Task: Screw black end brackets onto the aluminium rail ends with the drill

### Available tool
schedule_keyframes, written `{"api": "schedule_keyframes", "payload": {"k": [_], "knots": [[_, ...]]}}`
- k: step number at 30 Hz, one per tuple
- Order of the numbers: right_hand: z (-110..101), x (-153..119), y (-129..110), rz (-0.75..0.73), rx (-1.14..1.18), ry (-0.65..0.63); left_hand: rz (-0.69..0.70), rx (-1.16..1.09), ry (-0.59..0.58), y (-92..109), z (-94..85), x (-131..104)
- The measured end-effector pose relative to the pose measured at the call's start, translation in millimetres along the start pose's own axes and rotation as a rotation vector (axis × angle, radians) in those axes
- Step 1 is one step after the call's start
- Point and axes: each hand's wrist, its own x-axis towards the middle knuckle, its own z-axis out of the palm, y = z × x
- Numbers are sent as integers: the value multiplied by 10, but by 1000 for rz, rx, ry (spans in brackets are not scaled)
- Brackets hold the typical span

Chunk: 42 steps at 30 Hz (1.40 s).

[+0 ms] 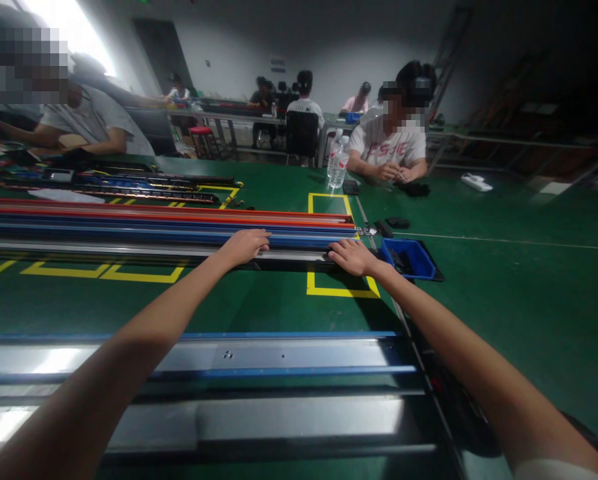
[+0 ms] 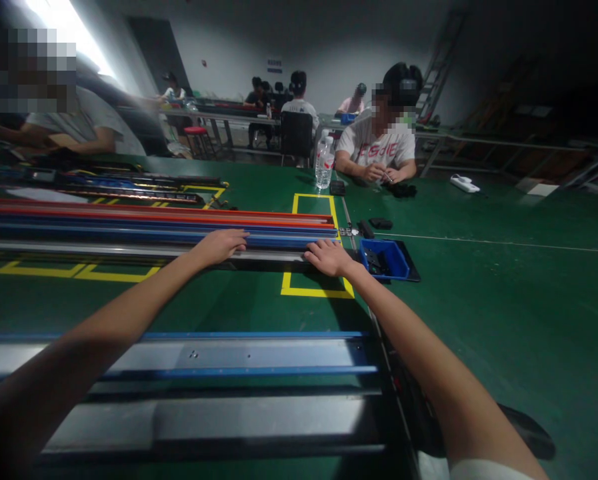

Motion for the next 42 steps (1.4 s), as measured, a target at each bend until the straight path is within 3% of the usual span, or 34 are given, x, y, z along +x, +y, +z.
{"api": "schedule_keyframes", "payload": {"k": [23,35,42], "knots": [[43,65,33,10,-3,-4,-81,49,-198,69,-118,82],[49,59,29,13,15,12,-124,40,-202,72,-116,146],[36,1,-17,24,21,104,-159,42,-173,94,-103,104]]}}
